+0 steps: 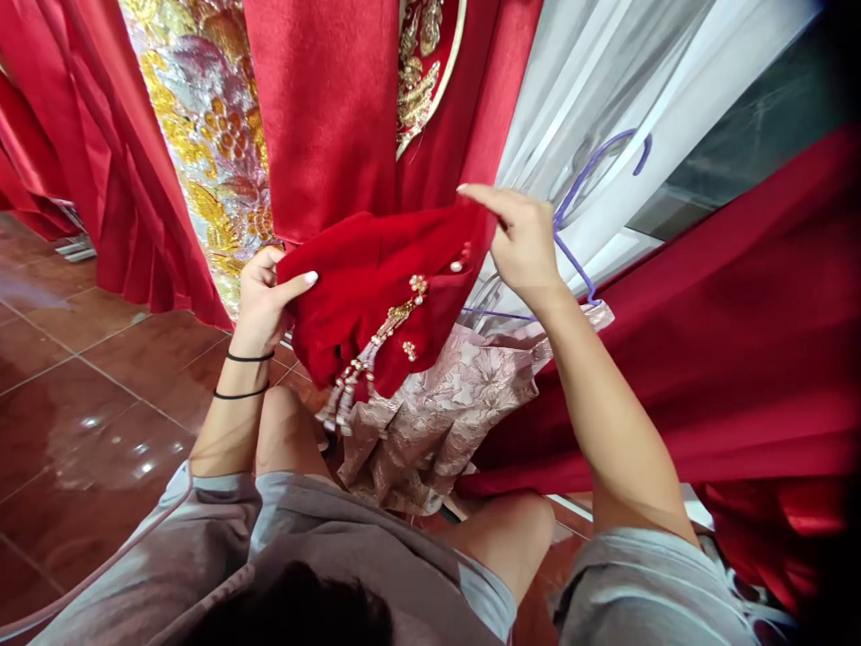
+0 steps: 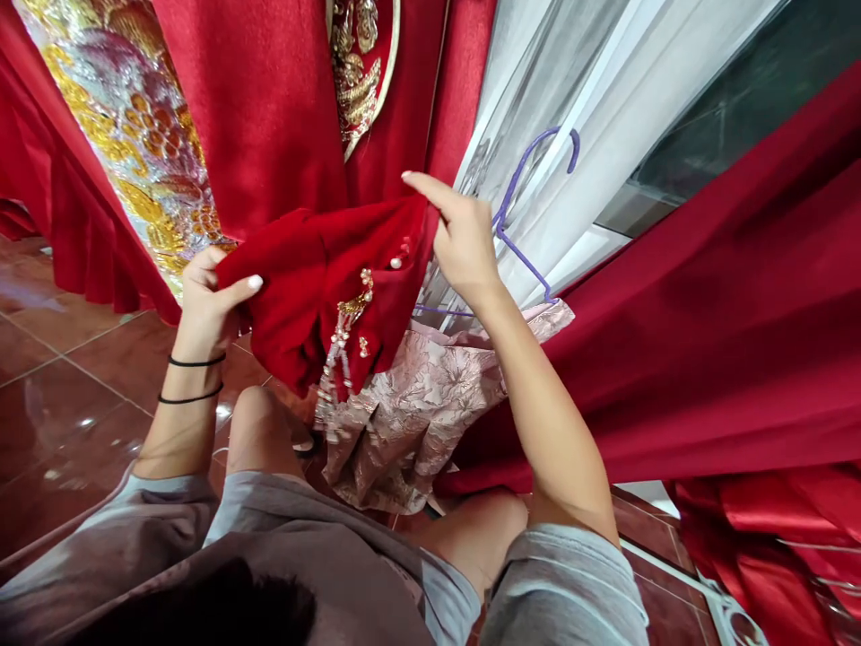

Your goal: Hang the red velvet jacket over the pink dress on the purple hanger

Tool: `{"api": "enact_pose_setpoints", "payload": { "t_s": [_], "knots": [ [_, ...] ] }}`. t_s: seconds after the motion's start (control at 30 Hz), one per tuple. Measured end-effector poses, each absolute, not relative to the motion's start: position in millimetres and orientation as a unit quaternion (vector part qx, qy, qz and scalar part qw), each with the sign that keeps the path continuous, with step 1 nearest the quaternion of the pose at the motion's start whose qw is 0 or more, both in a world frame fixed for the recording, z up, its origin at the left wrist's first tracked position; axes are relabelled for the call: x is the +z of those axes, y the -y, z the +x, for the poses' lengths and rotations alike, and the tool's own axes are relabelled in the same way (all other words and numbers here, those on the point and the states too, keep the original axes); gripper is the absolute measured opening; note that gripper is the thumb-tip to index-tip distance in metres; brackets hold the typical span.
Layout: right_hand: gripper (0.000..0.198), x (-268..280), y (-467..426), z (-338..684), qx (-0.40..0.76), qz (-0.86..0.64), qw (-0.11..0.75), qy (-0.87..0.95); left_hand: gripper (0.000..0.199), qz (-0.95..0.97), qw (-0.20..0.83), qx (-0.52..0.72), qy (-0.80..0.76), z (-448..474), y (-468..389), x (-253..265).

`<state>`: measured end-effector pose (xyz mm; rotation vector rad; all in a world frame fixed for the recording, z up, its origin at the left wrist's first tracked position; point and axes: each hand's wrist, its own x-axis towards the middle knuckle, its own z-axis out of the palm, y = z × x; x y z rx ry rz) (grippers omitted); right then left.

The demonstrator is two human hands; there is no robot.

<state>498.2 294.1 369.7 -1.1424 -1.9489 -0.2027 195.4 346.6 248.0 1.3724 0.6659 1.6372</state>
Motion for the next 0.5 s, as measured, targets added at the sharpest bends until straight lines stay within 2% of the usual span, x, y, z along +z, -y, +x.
{"api": "enact_pose_setpoints", "payload": {
  "t_s": [0.03, 0.1, 0.17, 0.2, 0.27, 0.33, 0.43, 0.5],
  "knots": [
    [0.030, 370, -289, 500, -0.067, -0.461, 0.461, 0.755, 0.047, 0.574, 0.442, 0.641, -0.254, 196, -341, 250],
    [0.027, 367, -276, 505, -0.005, -0.467, 0.532, 0.707, 0.046, 0.671, 0.484, 0.514, -0.228, 199, -330, 250],
    [0.021, 355, -261, 511, 0.093, -0.476, 0.587, 0.648, 0.051, 0.740, 0.530, 0.363, -0.199, 205, -324, 244],
    [0.017, 347, -254, 514, 0.150, -0.483, 0.608, 0.612, 0.055, 0.748, 0.546, 0.327, -0.191, 210, -323, 239],
    [0.014, 328, -244, 518, 0.264, -0.503, 0.628, 0.532, 0.066, 0.717, 0.576, 0.338, -0.199, 222, -328, 224],
    [0.016, 313, -240, 521, 0.345, -0.513, 0.634, 0.465, 0.071, 0.647, 0.600, 0.402, -0.243, 236, -338, 211],
    [0.019, 308, -242, 523, 0.382, -0.506, 0.638, 0.437, 0.059, 0.586, 0.570, 0.485, -0.310, 252, -352, 201],
    [0.019, 314, -243, 525, 0.384, -0.501, 0.629, 0.453, 0.052, 0.619, 0.538, 0.487, -0.301, 256, -358, 201]
  ]
}}
